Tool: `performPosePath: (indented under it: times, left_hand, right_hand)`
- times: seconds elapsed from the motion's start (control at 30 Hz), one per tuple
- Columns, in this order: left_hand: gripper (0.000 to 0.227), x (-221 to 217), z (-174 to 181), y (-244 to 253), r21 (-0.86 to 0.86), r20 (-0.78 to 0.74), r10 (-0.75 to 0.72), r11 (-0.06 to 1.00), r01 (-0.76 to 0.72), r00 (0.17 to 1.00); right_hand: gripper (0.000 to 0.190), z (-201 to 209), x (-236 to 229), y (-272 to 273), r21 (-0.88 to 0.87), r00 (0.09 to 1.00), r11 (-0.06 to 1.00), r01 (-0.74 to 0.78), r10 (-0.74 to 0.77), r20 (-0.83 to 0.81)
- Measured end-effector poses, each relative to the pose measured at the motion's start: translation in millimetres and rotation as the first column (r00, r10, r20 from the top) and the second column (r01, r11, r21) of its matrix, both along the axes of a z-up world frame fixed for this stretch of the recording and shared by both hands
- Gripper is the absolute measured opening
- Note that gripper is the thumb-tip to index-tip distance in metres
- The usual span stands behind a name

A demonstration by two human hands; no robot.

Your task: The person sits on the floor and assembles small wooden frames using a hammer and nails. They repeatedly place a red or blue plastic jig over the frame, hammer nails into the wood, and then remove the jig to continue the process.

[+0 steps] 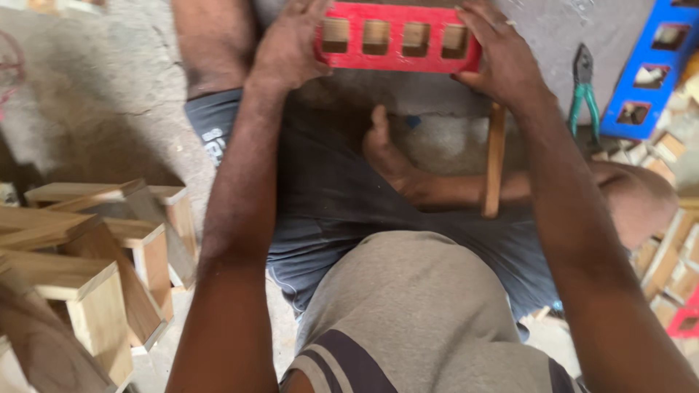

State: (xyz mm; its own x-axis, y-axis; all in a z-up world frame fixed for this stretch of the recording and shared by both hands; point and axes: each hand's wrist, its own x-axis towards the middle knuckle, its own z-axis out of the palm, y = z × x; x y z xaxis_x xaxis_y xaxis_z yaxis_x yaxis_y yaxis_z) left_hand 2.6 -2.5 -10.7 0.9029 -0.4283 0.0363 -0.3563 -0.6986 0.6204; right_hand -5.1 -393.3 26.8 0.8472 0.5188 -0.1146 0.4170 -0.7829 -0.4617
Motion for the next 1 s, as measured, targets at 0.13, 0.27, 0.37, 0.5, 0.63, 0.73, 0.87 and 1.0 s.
performPosePath:
  times: [0.13,0.27,0.37,0.5,0.63,0.73,0.87,1.0]
  left_hand:
    - [0.091,-3.3,1.8,4.3,-0.015,0.039,-0.003,1.000,0.003,0.999]
    - [0.079,-5.3,-1.4,3.1,-0.014,0.031,-0.038,0.999,0.038,0.999]
    - [0.083,-4.3,-1.9,2.5,0.017,-0.067,0.009,1.000,-0.008,0.998]
    - [0.087,-1.6,10.1,3.1,-0.025,0.007,-0.045,0.999,0.046,0.999]
    - [0.090,-22.9,20.5,-6.5,0.048,0.184,0.060,0.996,-0.070,0.981]
    - [0.080,-32.9,15.6,-16.3,0.134,0.068,0.286,0.947,-0.293,0.956]
    - [0.062,-35.7,-5.2,-18.1,0.125,0.161,0.315,0.934,-0.336,0.935]
    - [0.050,-15.6,-9.6,-2.3,0.099,0.181,0.308,0.939,-0.329,0.934]
  right_hand:
    - [0.099,-5.6,-6.2,5.5,0.031,0.999,0.999,0.034,-0.035,0.041]
    - [0.097,-4.4,-10.4,-0.8,0.095,0.999,0.995,0.031,-0.033,0.027]
    - [0.091,-8.2,-5.1,-11.3,0.079,0.999,0.997,-0.001,0.003,-0.033]
    - [0.082,-16.4,10.7,-19.2,-0.049,0.994,0.998,0.029,-0.034,-0.101]
    - [0.081,-22.5,-7.0,-17.3,0.100,0.999,0.995,-0.010,0.005,0.054]
    - [0.063,-34.3,-36.1,-6.5,0.260,0.943,0.957,0.127,-0.197,0.267]
    - [0.049,-61.5,-52.5,3.4,0.298,0.893,0.911,0.285,-0.366,0.262]
    - [0.035,-73.0,-27.0,9.4,0.338,0.884,0.888,0.312,-0.402,0.239]
